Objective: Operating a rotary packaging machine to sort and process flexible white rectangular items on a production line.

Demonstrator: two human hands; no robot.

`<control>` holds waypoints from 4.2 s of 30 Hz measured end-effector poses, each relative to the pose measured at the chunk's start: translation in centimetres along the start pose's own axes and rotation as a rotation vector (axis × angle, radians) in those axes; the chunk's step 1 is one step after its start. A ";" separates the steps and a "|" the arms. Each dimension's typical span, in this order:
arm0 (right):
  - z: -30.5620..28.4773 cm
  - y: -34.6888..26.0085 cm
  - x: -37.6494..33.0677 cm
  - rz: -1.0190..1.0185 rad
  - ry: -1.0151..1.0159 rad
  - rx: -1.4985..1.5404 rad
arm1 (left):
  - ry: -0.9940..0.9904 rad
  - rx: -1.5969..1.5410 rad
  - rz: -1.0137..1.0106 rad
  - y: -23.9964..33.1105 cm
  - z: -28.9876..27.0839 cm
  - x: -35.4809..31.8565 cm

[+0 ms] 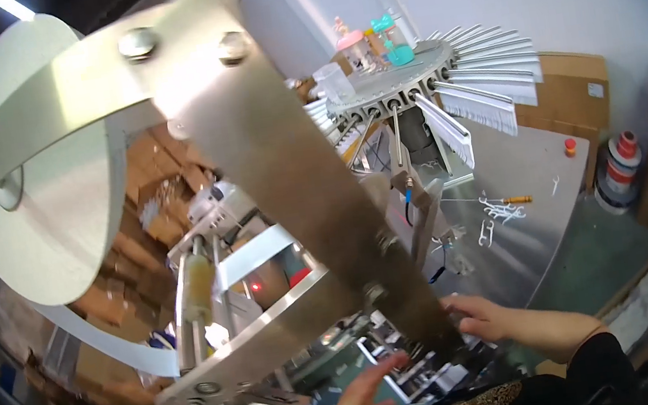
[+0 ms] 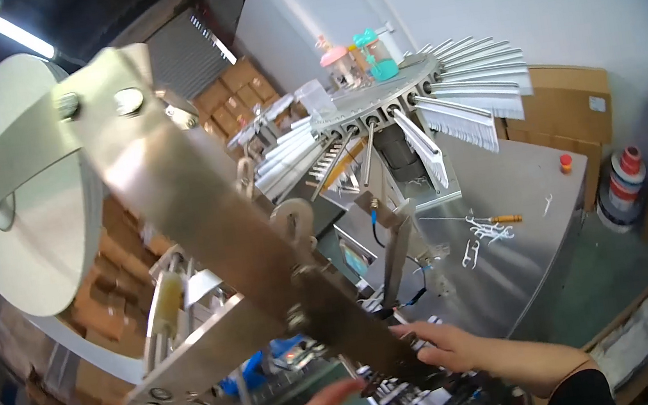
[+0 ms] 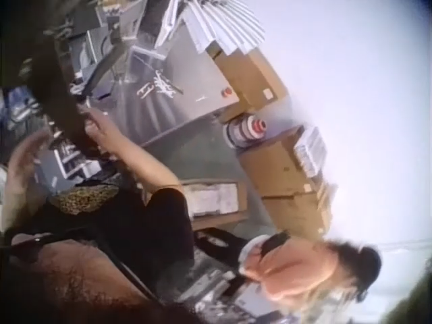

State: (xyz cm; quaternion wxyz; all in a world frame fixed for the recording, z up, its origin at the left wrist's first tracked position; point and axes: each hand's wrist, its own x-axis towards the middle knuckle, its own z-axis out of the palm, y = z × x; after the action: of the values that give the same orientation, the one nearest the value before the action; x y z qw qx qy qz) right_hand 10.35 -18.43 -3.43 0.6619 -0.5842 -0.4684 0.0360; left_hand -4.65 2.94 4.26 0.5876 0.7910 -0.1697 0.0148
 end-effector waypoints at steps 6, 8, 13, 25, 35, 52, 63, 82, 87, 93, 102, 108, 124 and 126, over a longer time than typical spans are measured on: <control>7.6 0.6 -0.7 0.301 0.621 0.497 | -0.505 0.000 -0.228 -3.8 -5.9 -6.2; 8.2 -0.5 0.2 0.321 0.669 0.366 | -0.385 -0.016 -0.306 -7.6 -7.3 -8.0; 8.5 0.6 0.0 0.338 0.865 0.299 | 0.087 -0.340 -0.392 -15.1 -8.8 -11.1; 8.5 0.0 1.1 0.168 1.339 0.096 | 1.055 -0.328 0.584 -14.3 -37.0 -22.8; 16.3 -2.1 0.8 0.253 1.464 -0.262 | 1.266 -0.187 0.559 -13.8 -53.4 -20.4; 7.5 -0.8 -11.0 -0.254 1.679 -0.297 | 0.813 0.159 0.305 -23.1 -56.2 5.4; 39.8 20.7 -5.6 0.053 2.369 -0.300 | -0.193 0.669 0.726 -45.0 -39.2 25.4; 44.3 53.3 -1.7 1.485 0.808 -0.384 | 0.204 0.578 1.122 -52.3 -27.1 35.5; 40.6 67.4 -11.6 1.361 0.453 -0.904 | 0.252 0.492 1.192 -52.3 -26.0 34.6; 38.0 65.7 -6.4 1.287 0.943 -1.177 | 0.285 0.577 1.125 -52.6 -26.4 34.5; 36.8 74.7 -23.1 1.420 -0.030 -1.799 | 0.167 0.518 1.165 -51.2 -25.1 34.1; 36.3 65.1 -9.8 1.570 0.868 -1.148 | 0.241 0.621 1.113 -52.0 -26.1 34.2; 36.8 68.6 -14.5 1.697 0.881 -1.147 | 0.139 0.666 1.082 -49.4 -23.8 29.9; 36.6 68.7 -14.6 1.684 0.864 -1.178 | 0.203 0.680 1.012 -50.3 -25.2 30.5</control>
State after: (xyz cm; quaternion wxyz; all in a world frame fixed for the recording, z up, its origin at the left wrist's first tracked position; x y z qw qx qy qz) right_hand 12.34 21.61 -71.75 0.1531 -0.9014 0.4031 0.0394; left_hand 42.88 31.54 -27.63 0.2359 0.7502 -0.4527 0.4202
